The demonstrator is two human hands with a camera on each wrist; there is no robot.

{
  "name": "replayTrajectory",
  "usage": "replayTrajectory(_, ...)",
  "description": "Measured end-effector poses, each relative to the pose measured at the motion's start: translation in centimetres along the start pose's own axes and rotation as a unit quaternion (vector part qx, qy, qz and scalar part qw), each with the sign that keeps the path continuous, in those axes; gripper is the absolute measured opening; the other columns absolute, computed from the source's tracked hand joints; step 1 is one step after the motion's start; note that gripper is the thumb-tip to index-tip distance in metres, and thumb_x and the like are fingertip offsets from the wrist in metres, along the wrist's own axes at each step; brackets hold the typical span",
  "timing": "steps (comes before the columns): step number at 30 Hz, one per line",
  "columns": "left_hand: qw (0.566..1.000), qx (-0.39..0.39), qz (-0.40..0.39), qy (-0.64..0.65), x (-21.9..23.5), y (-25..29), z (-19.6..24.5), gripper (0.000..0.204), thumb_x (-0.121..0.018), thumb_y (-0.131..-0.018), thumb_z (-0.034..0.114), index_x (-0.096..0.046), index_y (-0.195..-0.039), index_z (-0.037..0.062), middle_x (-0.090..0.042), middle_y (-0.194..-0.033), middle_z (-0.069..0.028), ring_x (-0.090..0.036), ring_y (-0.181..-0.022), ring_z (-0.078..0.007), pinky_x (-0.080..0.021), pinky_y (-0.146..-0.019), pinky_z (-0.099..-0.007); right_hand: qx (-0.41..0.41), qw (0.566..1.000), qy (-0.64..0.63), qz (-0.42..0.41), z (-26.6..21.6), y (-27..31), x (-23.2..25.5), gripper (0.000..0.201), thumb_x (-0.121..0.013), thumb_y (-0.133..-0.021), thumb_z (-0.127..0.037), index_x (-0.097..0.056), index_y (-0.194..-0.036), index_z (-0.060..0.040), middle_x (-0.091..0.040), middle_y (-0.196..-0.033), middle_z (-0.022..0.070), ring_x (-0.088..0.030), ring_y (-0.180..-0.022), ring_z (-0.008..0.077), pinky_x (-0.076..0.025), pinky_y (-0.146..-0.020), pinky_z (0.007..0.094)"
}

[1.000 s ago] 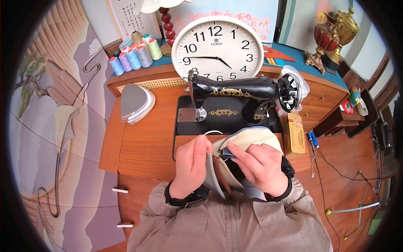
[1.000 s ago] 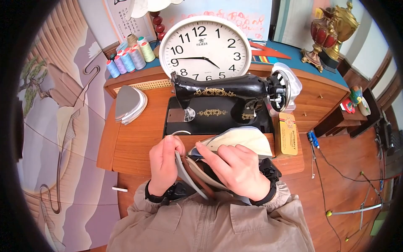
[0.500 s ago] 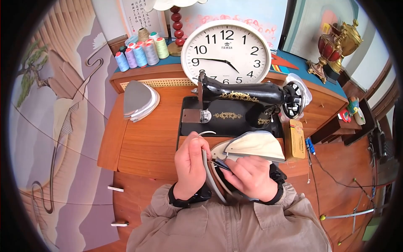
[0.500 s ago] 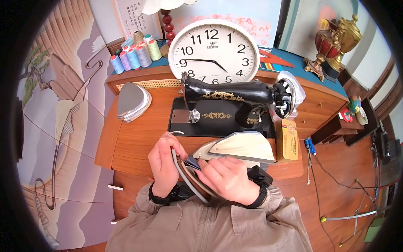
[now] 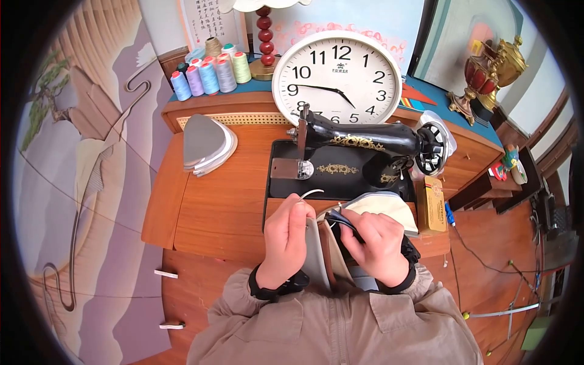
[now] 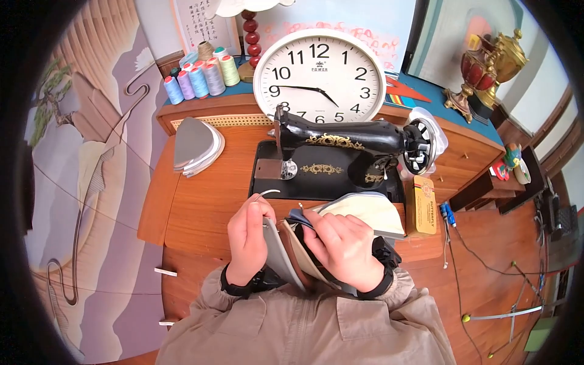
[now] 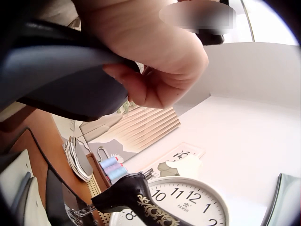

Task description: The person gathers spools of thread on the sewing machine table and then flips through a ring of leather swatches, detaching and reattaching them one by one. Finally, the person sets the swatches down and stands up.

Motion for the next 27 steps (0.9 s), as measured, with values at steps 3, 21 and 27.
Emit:
replayTrajectory(3, 0.999, -0.003, 0.004, 0.053, -0.1, -0.1, -0.9, 0.042, -0.030, -0.106, 0.024, -0.051, -0.079, 0.0002, -0.052, -0.077, -0.0067, -0.048, -0.069, -0.0131, -0.039, -0.068, -0.0274, -0.034, 0.999, -0.028, 0.004, 0.2, -0.1, -0.3, 0.028, -0.074, -0.074, -0.007, -0.066, -0.101, -0.0021, -0.056, -0.067, 0.0045, -0.058, -0.056, 0.0202, -0.045, -0.052, 0.0323)
replayTrajectory(21, 0.997, -0.023, -0.062, 0.043, -1.3, -0.2, 0.3, 0.041, -0.033, -0.106, 0.023, -0.052, -0.079, -0.0016, -0.055, -0.076, -0.0089, -0.050, -0.070, -0.0144, -0.041, -0.069, -0.0276, -0.032, 0.998, -0.020, 0.047, 0.8, 0.3, 0.5, 0.023, -0.073, -0.075, -0.007, -0.064, -0.096, -0.0030, -0.052, -0.069, 0.0051, -0.056, -0.058, 0.0215, -0.044, -0.052, 0.0327)
replayTrajectory(27, 0.986, 0.054, 0.005, 0.158, -2.4, -0.4, 0.5, 0.047, -0.032, -0.107, 0.028, -0.047, -0.072, 0.0013, -0.054, -0.072, -0.0095, -0.050, -0.067, -0.0131, -0.039, -0.064, -0.0256, 0.022, 0.999, -0.022, 0.030, 1.4, 1.9, 0.7, 0.024, -0.074, -0.075, -0.008, -0.064, -0.096, -0.0029, -0.051, -0.069, 0.0030, -0.055, -0.056, 0.0183, -0.044, -0.051, 0.0307)
Point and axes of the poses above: each hand's wrist, its own y-axis away from the middle knuckle, its own x-axis out of the back of the hand, z = x × y, the point moved 1 cm from there along -y, towards the middle knuckle
